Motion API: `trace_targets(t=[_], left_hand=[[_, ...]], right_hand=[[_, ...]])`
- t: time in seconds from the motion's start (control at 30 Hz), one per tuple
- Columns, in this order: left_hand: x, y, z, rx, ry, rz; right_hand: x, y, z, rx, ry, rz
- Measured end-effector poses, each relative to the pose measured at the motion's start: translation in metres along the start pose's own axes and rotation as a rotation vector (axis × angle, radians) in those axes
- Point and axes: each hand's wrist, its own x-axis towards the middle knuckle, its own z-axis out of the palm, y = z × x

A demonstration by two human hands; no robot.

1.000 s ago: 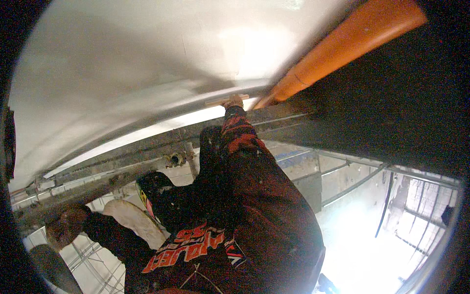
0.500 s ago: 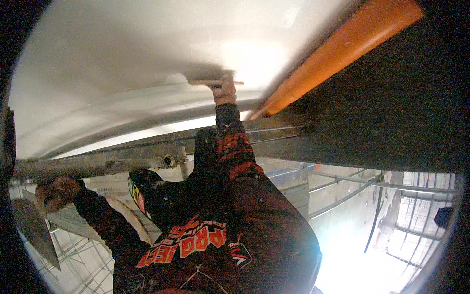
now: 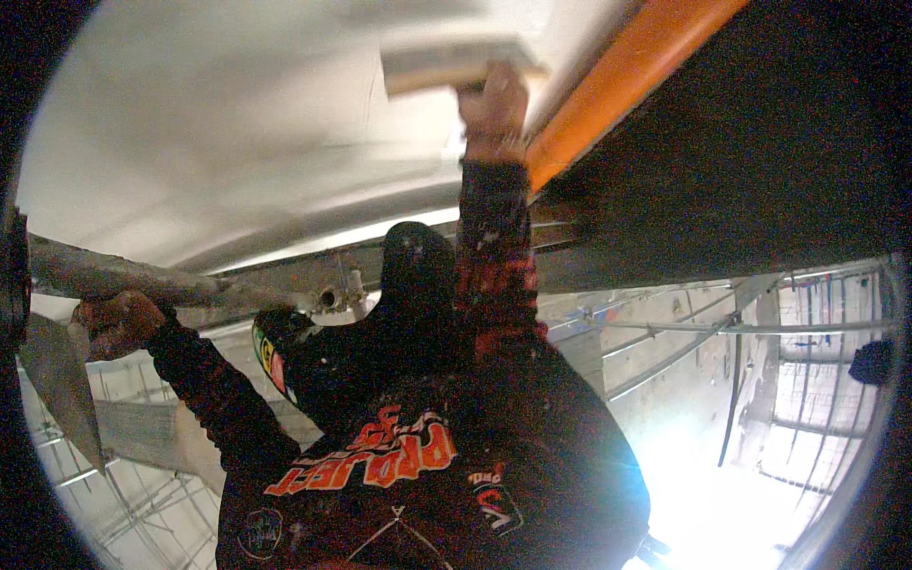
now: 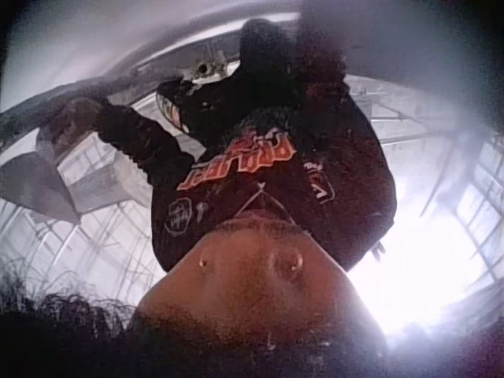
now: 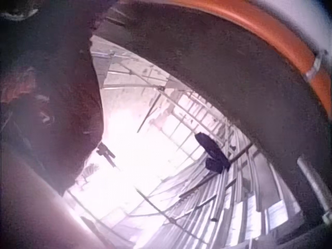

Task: The person applies plaster to a ceiling using a hawk and trowel. They repeatedly scoop plaster from the hawk and spread it onto the ceiling surface, smoothing the material with the trowel.

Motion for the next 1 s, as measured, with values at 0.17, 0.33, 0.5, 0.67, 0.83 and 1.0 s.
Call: trace_targets(t=[0.17,0.33,0.5,0.67,0.83,1.0], left_hand=[[0.001,0.0,0.0,0.005,0.06,0.008],[0.006,-0.001,-0.003,0.047,0.064,0.147],[0.008,-0.008,-0.005,0.078,0.06,0.209],[0.012,-0.01,-0.007,0.074,0.069,0.212],[0.007,-0.002,-0.001,0.001,0.066,0.146],[-0.003,-0.005,-0.001,0.007,-0.014,-0.01]], right_hand=[[-0.189,0.022,0.135,-0.08,-0.775,0.293],[-0.29,0.051,0.269,-0.154,-1.097,0.296],[-0.326,0.068,0.331,-0.223,-1.165,0.3],[-0.271,0.04,0.284,0.051,-1.167,0.391],[-0.187,-0.012,0.213,0.234,-0.623,0.434],[-0.059,-0.044,0.142,0.131,-0.323,0.255]])
